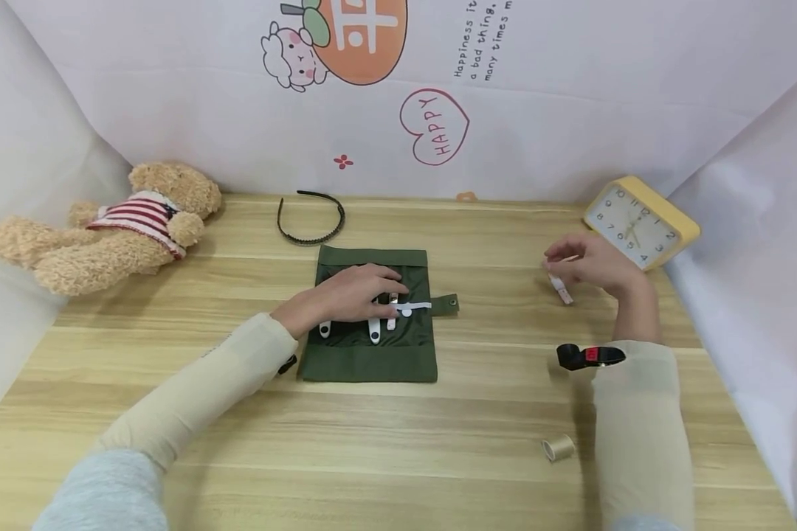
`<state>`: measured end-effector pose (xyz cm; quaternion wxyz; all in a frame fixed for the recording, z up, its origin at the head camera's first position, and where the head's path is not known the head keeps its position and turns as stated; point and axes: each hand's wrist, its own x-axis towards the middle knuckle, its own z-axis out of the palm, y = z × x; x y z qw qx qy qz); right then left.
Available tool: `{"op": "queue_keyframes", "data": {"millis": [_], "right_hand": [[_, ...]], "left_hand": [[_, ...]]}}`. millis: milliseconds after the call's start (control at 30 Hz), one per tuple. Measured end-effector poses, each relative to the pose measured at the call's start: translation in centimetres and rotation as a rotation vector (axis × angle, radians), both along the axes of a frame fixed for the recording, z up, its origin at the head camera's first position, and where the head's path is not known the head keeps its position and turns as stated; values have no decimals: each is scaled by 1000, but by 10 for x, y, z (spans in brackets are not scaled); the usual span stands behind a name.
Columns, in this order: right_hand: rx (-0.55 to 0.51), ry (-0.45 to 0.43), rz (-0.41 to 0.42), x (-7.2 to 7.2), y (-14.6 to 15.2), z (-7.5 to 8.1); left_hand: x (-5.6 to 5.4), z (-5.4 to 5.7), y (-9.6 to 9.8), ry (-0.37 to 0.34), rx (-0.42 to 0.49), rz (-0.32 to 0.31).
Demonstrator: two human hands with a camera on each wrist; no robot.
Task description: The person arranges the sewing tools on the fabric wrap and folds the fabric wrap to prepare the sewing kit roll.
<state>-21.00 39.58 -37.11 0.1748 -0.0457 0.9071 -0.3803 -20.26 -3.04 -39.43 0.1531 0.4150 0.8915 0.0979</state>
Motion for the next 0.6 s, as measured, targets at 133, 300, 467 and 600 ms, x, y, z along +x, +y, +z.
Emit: {"op": "queue_keyframes", "data": {"millis": [133, 300, 467, 600], "right_hand": [[16, -17, 25, 0, 3, -11], [52, -40, 53, -3, 7, -20], [91, -56, 24, -5, 9, -20], [143, -43, 18, -4, 6, -18]], "left_hand": [[1, -2, 2, -16, 11, -7], [1, -4, 2, -29, 20, -17], [0, -2, 1, -31, 20, -16], [1, -1, 1, -36, 4, -11]]}}
